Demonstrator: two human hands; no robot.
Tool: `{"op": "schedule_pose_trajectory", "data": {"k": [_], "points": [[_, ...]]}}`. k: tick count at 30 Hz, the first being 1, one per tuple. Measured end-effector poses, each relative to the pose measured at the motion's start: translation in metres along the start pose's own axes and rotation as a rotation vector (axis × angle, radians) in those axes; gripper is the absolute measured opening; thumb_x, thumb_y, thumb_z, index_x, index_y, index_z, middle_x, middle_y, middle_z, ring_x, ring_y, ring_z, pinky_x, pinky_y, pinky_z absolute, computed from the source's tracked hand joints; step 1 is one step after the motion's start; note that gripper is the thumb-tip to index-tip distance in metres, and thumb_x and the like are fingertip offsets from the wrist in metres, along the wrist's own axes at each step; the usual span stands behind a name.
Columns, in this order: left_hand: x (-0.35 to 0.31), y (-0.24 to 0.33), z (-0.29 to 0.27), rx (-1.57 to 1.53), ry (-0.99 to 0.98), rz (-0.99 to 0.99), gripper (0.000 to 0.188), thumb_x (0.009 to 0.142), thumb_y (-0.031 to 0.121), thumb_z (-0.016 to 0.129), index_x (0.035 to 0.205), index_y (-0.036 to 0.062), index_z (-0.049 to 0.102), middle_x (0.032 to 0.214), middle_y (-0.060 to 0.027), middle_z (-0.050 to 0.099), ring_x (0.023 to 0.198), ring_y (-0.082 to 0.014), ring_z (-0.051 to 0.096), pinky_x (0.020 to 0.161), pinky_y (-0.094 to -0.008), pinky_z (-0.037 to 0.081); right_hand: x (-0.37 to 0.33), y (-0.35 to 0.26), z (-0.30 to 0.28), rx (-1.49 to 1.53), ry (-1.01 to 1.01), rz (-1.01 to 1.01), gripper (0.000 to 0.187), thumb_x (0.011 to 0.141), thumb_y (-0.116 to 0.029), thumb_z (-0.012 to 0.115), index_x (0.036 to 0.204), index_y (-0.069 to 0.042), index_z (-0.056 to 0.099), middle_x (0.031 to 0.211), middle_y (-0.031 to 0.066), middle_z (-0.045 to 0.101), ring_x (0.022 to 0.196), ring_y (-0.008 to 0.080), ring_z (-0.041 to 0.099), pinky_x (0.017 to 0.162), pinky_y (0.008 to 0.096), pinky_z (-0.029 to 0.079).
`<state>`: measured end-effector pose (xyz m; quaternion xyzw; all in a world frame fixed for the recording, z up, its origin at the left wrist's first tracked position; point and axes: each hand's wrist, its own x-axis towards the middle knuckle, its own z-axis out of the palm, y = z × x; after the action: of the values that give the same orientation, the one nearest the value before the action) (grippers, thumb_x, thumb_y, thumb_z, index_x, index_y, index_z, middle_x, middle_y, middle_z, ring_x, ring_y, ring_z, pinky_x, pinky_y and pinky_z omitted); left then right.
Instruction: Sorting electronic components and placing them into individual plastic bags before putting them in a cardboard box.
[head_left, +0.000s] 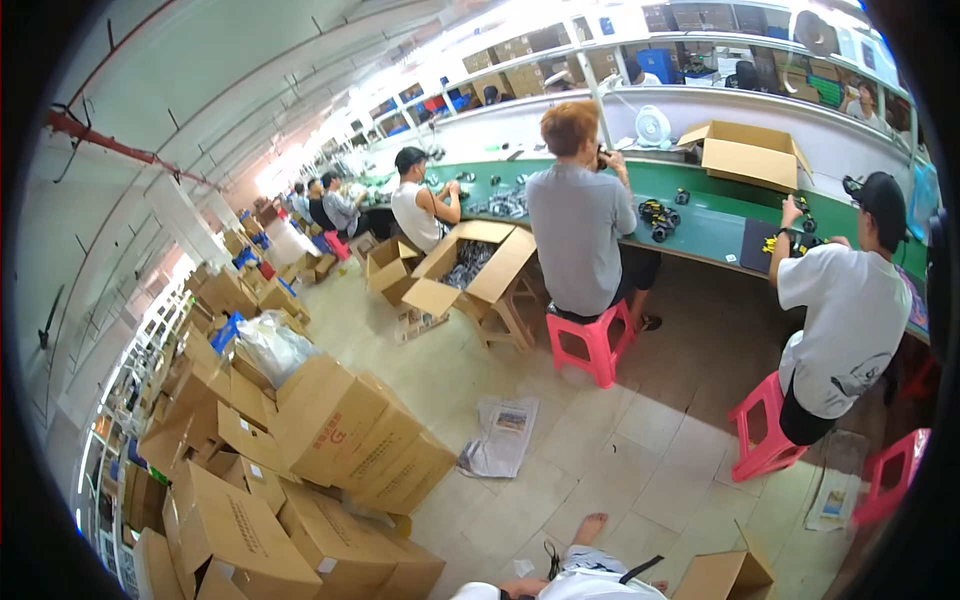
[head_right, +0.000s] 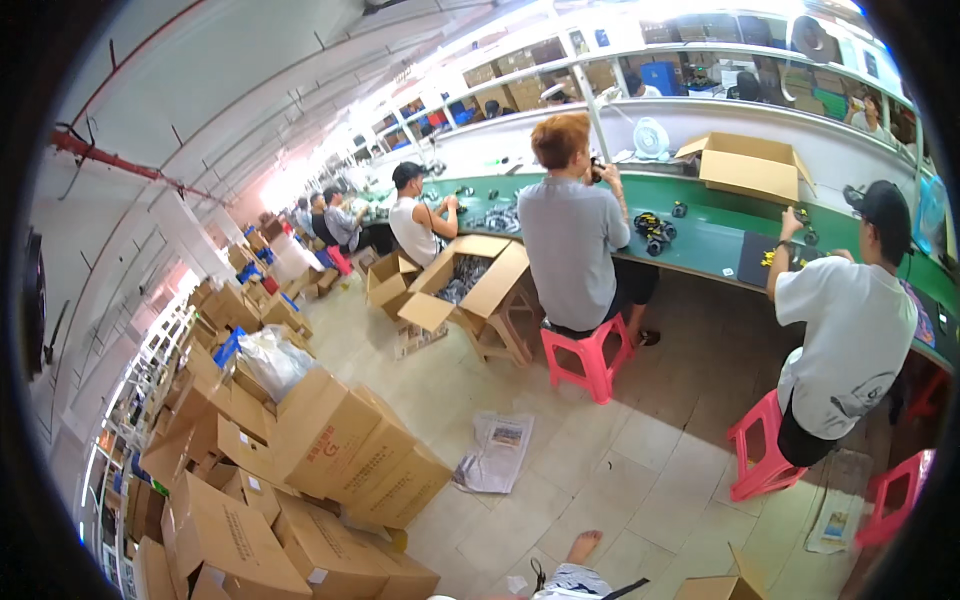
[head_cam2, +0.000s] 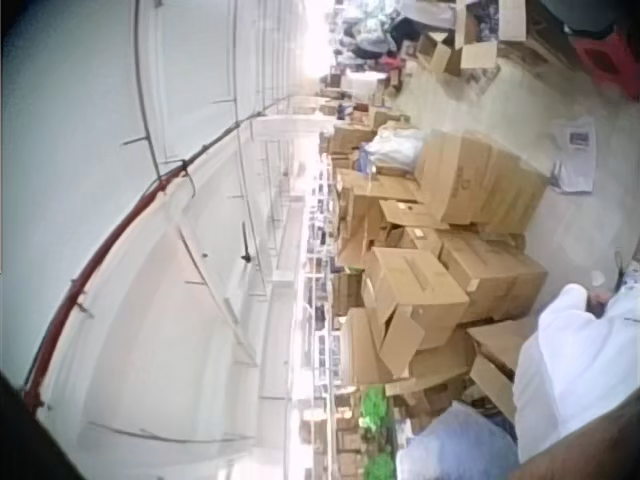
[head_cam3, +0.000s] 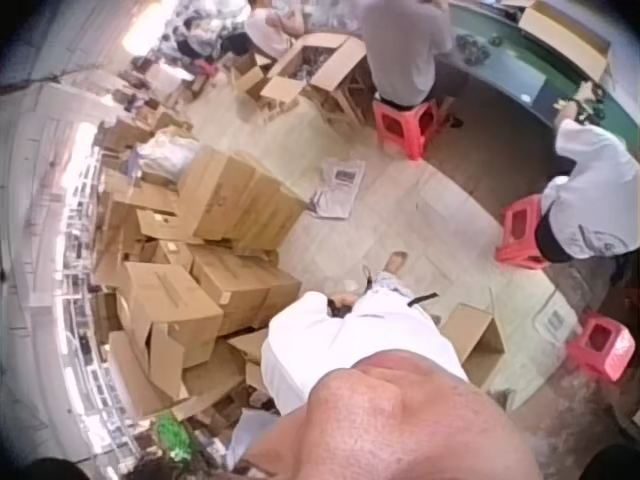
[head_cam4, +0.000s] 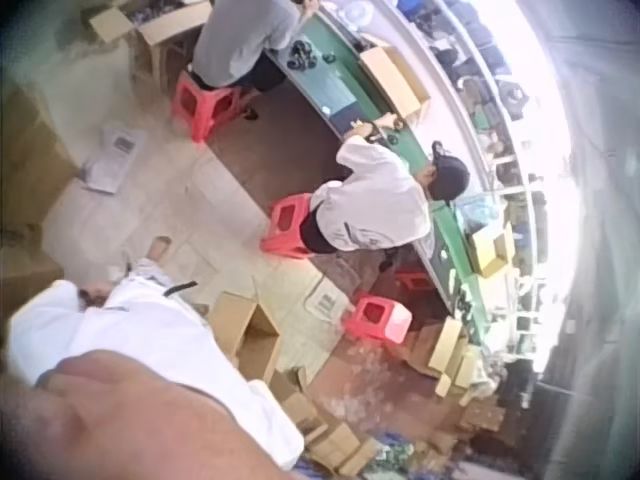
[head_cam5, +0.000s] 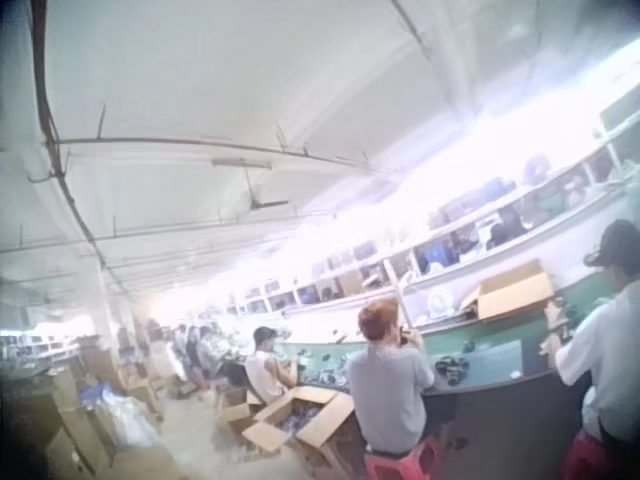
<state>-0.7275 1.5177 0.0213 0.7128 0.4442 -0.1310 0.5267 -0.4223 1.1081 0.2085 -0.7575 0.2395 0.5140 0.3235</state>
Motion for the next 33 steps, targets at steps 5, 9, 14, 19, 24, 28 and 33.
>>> {"op": "schedule_pose_trajectory", "data": {"k": [5, 9, 14, 19, 24, 28, 33], "points": [[-0.006, 0.007, 0.051, 0.206, -0.202, 0.083, 0.044, 0.087, 0.04, 0.056, 0.113, 0.0055, 0.064, 0.099, -0.0163, 0.068, 0.092, -0.0281, 0.065, 0.083, -0.0376, 0.049, 0.011, 0.038, -0.048, 0.112, -0.022, 0.054, 0.041, 0.075, -0.021, 0.074, 0.108, -0.001, 0.062, 0.095, 0.0143, 0.065, 0.082, 0.0283, 0.059, 0.07, 0.0416, 0.048], [-0.001, 0.032, 0.038, 0.18, -0.178, 0.055, 0.046, 0.087, 0.044, 0.056, 0.114, 0.0074, 0.063, 0.099, -0.0162, 0.069, 0.092, -0.0278, 0.065, 0.083, -0.0377, 0.05, 0.011, 0.063, -0.077, 0.185, -0.021, 0.09, 0.039, 0.077, -0.019, 0.073, 0.109, 0.0, 0.061, 0.093, 0.0139, 0.065, 0.079, 0.0281, 0.059, 0.067, 0.0422, 0.048], [0.005, 0.12, 0.009, 0.179, -0.245, -0.072, 0.048, 0.087, 0.044, 0.055, 0.117, 0.0075, 0.061, 0.099, -0.0154, 0.069, 0.092, -0.0268, 0.065, 0.081, -0.037, 0.05, 0.001, 0.084, -0.094, 0.278, 0.006, 0.175, 0.037, 0.079, -0.018, 0.072, 0.109, 0.0, 0.061, 0.091, 0.0135, 0.065, 0.076, 0.0278, 0.058, 0.064, 0.0429, 0.048], [0.057, 0.16, 0.022, 0.218, -0.228, 0.107, 0.046, 0.087, 0.039, 0.053, 0.119, 0.0066, 0.06, 0.104, -0.0163, 0.068, 0.097, -0.0307, 0.064, 0.085, -0.0384, 0.049, 0.013, 0.098, -0.117, 0.211, 0.061, 0.272, 0.038, 0.082, -0.023, 0.068, 0.111, 0.0, 0.06, 0.091, 0.0156, 0.064, 0.073, 0.0262, 0.057, 0.061, 0.0401, 0.047], [0.091, 0.212, 0.035, 0.229, -0.246, 0.18, 0.045, 0.087, 0.037, 0.053, 0.117, 0.0055, 0.061, 0.108, -0.0176, 0.066, 0.101, -0.0314, 0.063, 0.088, -0.0391, 0.048, -0.003, 0.071, -0.114, 0.26, 0.157, 0.179, 0.039, 0.077, -0.025, 0.07, 0.107, -0.002, 0.063, 0.094, 0.0157, 0.065, 0.08, 0.0269, 0.059, 0.069, 0.0383, 0.048], [0.101, 0.231, 0.04, 0.218, -0.289, 0.19, 0.042, 0.087, 0.036, 0.053, 0.114, 0.0052, 0.062, 0.107, -0.0179, 0.067, 0.101, -0.0312, 0.063, 0.087, -0.0393, 0.048, -0.006, 0.06, -0.121, 0.266, 0.215, 0.095, 0.039, 0.073, -0.026, 0.072, 0.103, -0.003, 0.066, 0.096, 0.0158, 0.066, 0.086, 0.0274, 0.061, 0.076, 0.0369, 0.049], [0.127, 0.225, 0.049, 0.237, -0.274, 0.127, 0.039, 0.089, 0.031, 0.053, 0.115, 0.003, 0.06, 0.093, -0.0104, 0.067, 0.073, -0.0181, 0.064, 0.07, -0.0312, 0.051, -0.006, 0.09, -0.129, 0.318, 0.351, -0.066, 0.04, 0.068, -0.028, 0.074, 0.099, -0.004, 0.069, 0.099, 0.016, 0.068, 0.094, 0.0281, 0.063, 0.084, 0.0351, 0.049]]}}
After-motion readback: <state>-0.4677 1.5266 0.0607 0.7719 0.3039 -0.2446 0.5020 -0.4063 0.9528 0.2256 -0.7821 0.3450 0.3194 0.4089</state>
